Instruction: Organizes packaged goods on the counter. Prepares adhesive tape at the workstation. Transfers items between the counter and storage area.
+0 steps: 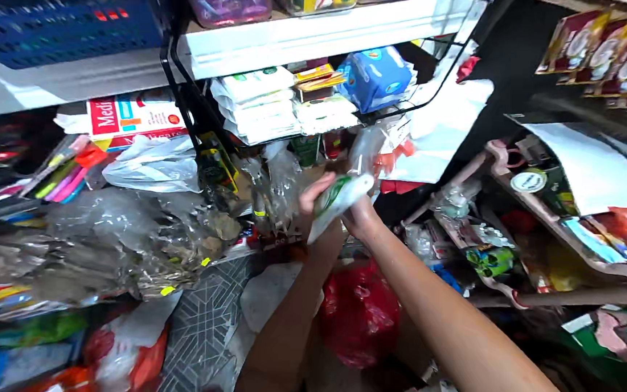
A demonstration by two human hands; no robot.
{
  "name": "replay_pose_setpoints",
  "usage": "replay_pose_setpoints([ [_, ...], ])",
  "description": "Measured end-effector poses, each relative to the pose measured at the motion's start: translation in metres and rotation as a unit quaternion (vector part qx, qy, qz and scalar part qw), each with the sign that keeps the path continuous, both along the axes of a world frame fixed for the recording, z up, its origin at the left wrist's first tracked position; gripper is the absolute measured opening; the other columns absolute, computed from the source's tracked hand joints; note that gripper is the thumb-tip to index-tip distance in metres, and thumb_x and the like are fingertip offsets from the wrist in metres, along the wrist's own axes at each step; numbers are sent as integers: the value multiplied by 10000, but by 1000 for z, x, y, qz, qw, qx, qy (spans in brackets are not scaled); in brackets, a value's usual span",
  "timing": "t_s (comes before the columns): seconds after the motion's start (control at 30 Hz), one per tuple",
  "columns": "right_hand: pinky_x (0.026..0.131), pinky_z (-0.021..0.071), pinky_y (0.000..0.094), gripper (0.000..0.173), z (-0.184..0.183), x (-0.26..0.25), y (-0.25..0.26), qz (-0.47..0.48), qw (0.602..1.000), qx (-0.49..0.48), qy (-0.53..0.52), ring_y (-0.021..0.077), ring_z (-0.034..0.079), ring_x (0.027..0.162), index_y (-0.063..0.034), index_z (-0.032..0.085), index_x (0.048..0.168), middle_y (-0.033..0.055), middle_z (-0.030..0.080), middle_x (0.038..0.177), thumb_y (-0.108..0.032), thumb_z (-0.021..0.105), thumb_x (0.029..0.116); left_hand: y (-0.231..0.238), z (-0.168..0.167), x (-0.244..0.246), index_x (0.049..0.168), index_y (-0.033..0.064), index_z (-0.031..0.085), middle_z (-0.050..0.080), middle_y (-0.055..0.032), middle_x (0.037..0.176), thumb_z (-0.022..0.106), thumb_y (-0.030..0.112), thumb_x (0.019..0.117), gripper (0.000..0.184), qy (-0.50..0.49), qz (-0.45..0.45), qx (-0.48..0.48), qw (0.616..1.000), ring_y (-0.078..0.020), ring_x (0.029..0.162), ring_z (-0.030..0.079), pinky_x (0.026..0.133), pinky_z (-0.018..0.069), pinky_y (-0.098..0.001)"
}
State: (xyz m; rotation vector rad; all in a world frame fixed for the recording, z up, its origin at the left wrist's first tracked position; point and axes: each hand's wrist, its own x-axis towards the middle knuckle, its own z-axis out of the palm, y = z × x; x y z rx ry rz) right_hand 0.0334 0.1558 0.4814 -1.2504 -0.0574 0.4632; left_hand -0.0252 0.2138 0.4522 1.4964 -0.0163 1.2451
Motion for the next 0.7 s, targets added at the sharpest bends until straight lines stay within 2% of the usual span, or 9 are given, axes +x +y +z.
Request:
replay_pose_setpoints([
  [0.1,985,509,370,581,0,6,-7,-17,1000,17,9,145,602,1173,-144,498,1423,49,625,1312,-516,183,1106,2,-5,37,1286,-24,581,698,-146,1175,732,106,940,399,105,19,-42,993,-184,1037,701,899,596,-384],
  [0.17,1148,385,398,610,1,8,-15,-17,1000,14,15,190,456,1397,-110,368,1554,81,453,1558,-488,179,1115,13,-13,56,1341,-26,539,676,-174,1200,712,151,965,450,156,8,-65,986,-208,1059,691,927,589,-408],
  [0.23,1226,284,419,596,0,10,-19,-30,999,9,27,208,333,1496,-87,303,1585,95,333,1639,-449,202,1123,32,-21,77,1359,-55,528,670,-203,1238,710,110,946,480,196,15,-64,978,-226,1136,673,1003,548,-402],
  [0.33,1249,236,436,624,-3,9,-24,-6,1000,-8,17,199,249,1542,-130,247,1622,66,254,1684,-490,213,1114,64,-32,95,1423,-95,453,611,-258,1342,691,99,965,551,294,-15,-34,955,-296,1277,600,1124,454,-442],
  [0.4,1253,224,447,650,-6,8,-26,16,1000,-20,4,190,231,1551,-153,227,1637,36,233,1697,-523,212,1103,83,-36,103,1421,-107,438,615,-281,1315,685,127,978,559,361,-33,10,932,-346,1249,610,1103,463,-496],
  [0.47,1261,198,458,666,-5,1,-27,39,999,-26,1,184,208,1557,-172,212,1644,12,205,1707,-549,220,1096,96,-35,107,1367,-115,497,641,-296,1245,678,179,992,510,410,-46,50,910,-383,1185,636,1054,480,-550],
  [0.57,1266,186,475,675,-7,-4,-26,75,997,-18,-17,175,180,1567,-217,169,1657,-15,170,1717,-573,229,1086,102,-35,106,1356,-96,527,637,-283,1267,690,207,989,503,422,-50,72,902,-371,1209,626,1069,471,-539],
  [0.63,1260,197,482,666,-9,-3,-22,72,997,-9,-22,180,188,1565,-213,166,1656,-10,181,1714,-558,239,1091,92,-33,100,1497,-65,373,574,-276,1384,769,178,923,739,395,-30,40,917,-352,1286,583,1112,452,-509],
  [0.7,1261,201,464,641,-13,2,-17,60,998,-3,-19,174,197,1562,-190,184,1651,6,201,1708,-515,247,1102,77,-28,94,1535,-39,284,569,-288,1374,844,125,839,907,400,13,8,917,-380,1251,604,1068,489,-525],
])
